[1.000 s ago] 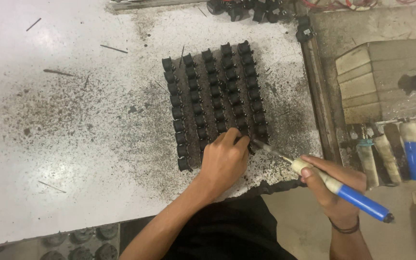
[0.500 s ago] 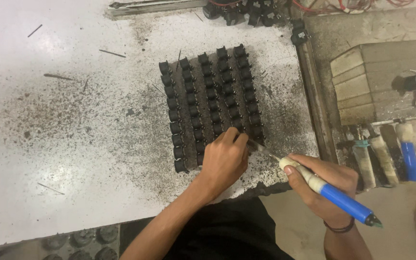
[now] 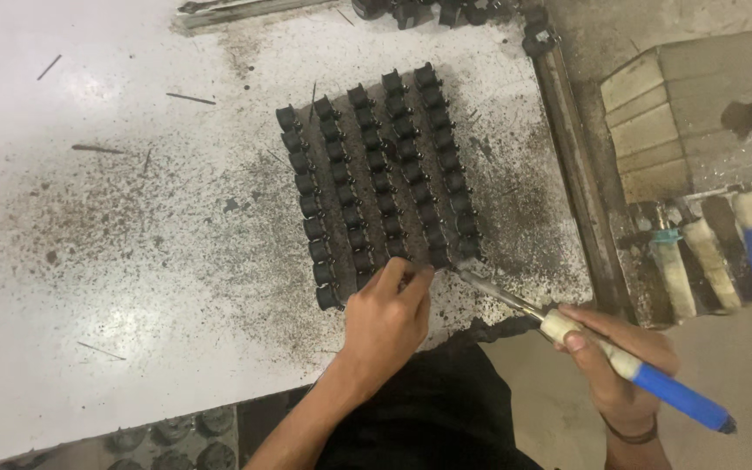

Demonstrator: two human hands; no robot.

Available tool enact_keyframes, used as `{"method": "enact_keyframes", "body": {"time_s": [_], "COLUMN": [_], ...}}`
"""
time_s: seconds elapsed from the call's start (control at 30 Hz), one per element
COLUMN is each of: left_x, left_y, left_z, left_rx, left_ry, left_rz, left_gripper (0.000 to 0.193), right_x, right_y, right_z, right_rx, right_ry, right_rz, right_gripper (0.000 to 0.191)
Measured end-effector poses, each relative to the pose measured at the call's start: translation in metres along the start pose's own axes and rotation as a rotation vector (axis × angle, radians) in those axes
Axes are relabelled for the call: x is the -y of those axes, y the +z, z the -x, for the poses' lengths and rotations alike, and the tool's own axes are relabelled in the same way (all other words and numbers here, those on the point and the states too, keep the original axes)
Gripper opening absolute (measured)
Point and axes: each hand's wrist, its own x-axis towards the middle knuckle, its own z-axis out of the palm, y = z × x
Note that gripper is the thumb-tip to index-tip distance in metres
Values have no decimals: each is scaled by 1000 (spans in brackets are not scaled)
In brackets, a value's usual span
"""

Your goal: The person arranges black plastic electrical components into a grid tray on the workbench, then uses a soldering iron to solder the terminals of each component one at a time, working across the grid while holding each part steady with the other hand.

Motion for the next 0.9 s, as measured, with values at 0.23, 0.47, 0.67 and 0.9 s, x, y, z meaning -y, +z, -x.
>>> {"method": "enact_keyframes", "body": {"time_s": [0.23,0.47,0.67,0.9], "left_x": [2,1,-1,-2], "left_y": [17,20,22,23], "left_z": [-3,-4,-7,-9], "left_rx": [6,39,45,104], "left_ry": [52,54,49,35], "left_rz": [12,31,32,22], "left_gripper": [18,15,14,14], "right_x": [3,14,24,38], "right_y": [1,7,9,12], "right_z": [0,-7,-14,-26], "right_rx": [24,38,63,106], "right_ry": [4,-71,-200,-223], "right_rz": [160,167,244,254], "right_gripper": [29,29,27,29]}}
